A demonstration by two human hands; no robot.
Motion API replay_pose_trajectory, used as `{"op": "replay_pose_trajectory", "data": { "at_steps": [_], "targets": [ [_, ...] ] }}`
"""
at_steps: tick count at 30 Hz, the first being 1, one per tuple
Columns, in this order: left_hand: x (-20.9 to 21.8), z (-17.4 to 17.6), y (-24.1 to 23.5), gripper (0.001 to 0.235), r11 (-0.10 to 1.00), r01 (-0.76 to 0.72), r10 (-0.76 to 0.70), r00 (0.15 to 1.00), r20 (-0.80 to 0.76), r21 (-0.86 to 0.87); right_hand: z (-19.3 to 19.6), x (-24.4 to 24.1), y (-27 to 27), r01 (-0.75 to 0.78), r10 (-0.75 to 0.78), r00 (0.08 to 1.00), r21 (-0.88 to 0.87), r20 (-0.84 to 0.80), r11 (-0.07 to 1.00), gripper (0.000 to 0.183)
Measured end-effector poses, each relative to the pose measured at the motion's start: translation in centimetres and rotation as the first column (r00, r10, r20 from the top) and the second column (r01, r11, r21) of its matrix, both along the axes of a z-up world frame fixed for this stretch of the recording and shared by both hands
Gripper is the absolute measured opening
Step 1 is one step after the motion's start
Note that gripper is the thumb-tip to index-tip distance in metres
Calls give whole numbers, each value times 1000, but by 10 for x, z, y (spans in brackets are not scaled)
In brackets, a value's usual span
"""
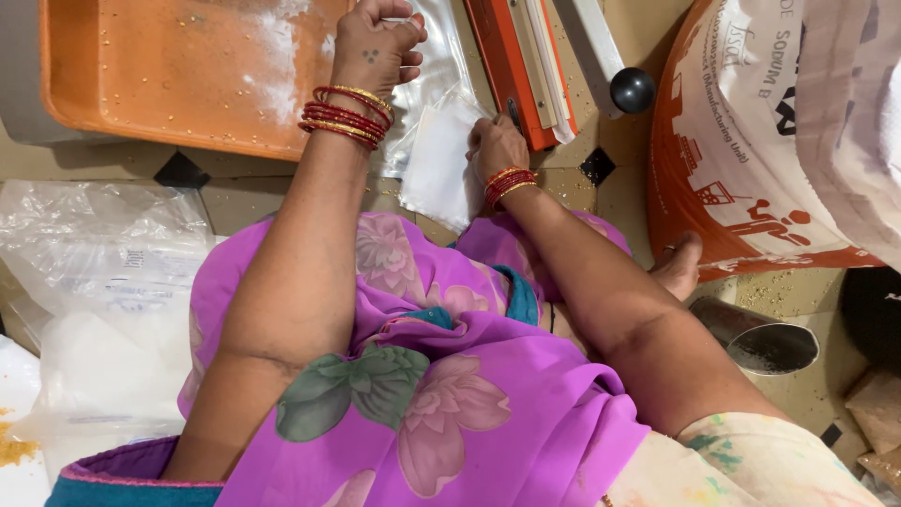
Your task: Scoop white powder from a large bag into small plastic bags and seal them using a heat sealer.
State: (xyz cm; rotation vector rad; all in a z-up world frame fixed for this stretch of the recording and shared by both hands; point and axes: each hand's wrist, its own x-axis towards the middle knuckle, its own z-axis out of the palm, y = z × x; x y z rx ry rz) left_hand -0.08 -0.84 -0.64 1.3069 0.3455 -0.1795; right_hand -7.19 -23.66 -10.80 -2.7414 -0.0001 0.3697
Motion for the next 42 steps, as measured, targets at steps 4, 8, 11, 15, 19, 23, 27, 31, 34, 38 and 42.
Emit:
{"op": "replay_pose_trajectory", "data": {
  "at_steps": [4, 8, 11, 15, 19, 23, 27, 31, 34, 38, 42],
  "targets": [
    [1, -2, -1, 26, 1000, 1, -1, 1000, 1, 0, 27, 3, 8, -31, 27, 996, 41, 81, 999, 41],
    [-1, 2, -2, 26, 1000, 11, -11, 1000, -4, 22, 4, 7, 1, -21, 22, 998, 20, -53, 1000, 37],
    [2, -6, -3, 29, 1000, 16, -16, 1000, -6, 20, 2, 7, 1, -51, 51, 999, -5, 19, 999, 34],
    [1, -7, -4, 30, 1000, 18, -18, 1000, -4, 2, 53, 4, 24, -124, 112, 988, -113, -108, 986, 49],
    [2, -10, -4, 29, 999, 27, -27, 1000, -11, 32, 44, -11, 30, -216, 208, 976, -140, -66, 966, 85],
    [1, -9, -4, 29, 998, 21, -20, 999, -25, 51, 47, -21, 32, -206, 196, 973, -74, -126, 976, 46],
    [-1, -10, -3, 28, 998, 36, -34, 999, -43, 59, 18, -27, 27, -314, 312, 949, -103, -38, 944, 17],
    [-2, -8, -8, 26, 994, 51, -46, 998, -48, 99, -7, -33, 21, -371, 379, 922, -103, 73, 923, 12],
    [0, -37, -10, 29, 932, 165, -196, 978, 67, 322, 4, -28, 20, -345, 345, 928, -25, 144, 938, 11],
    [-4, -53, -17, 39, 576, 124, -450, 873, 187, 808, 55, -10, 24, -360, 349, 874, -32, 338, 932, 2],
    [-6, -16, -16, 45, 390, 378, -471, 865, -170, 840, 87, -3, 26, -359, 334, 720, -84, 608, 929, 11]
  ]
}}
